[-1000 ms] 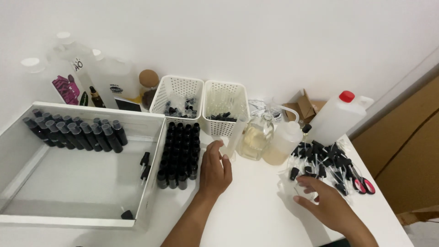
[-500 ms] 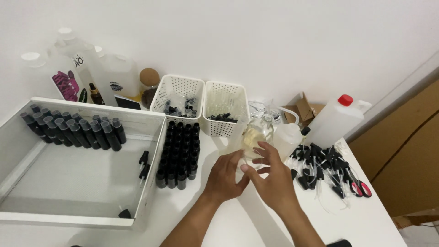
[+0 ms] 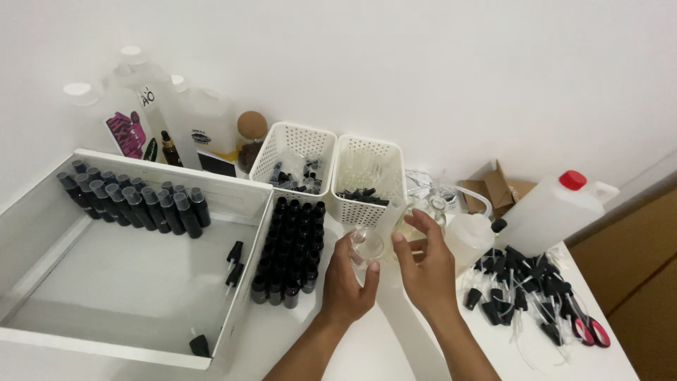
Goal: Assembling and filling small perfume spray bottles on a workspace.
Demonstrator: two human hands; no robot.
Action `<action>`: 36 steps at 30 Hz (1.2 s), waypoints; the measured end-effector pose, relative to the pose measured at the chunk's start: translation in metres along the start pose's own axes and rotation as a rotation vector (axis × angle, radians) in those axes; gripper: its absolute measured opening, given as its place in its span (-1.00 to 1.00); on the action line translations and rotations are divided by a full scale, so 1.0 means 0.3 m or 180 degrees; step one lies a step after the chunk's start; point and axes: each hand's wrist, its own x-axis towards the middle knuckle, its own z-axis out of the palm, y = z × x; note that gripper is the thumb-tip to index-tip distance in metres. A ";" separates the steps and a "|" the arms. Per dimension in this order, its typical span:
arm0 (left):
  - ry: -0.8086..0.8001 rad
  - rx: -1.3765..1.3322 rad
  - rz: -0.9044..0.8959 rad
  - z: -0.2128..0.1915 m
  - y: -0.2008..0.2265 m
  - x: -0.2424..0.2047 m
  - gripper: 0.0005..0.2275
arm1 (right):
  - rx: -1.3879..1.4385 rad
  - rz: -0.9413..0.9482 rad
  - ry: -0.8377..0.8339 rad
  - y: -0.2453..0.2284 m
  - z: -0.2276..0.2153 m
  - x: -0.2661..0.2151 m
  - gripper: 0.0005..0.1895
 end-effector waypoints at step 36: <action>-0.0400 0.0386 -0.0418 -0.014 0.010 0.024 -0.54 | 0.1174 -0.1171 -0.1381 0.225 -0.289 0.074 -0.61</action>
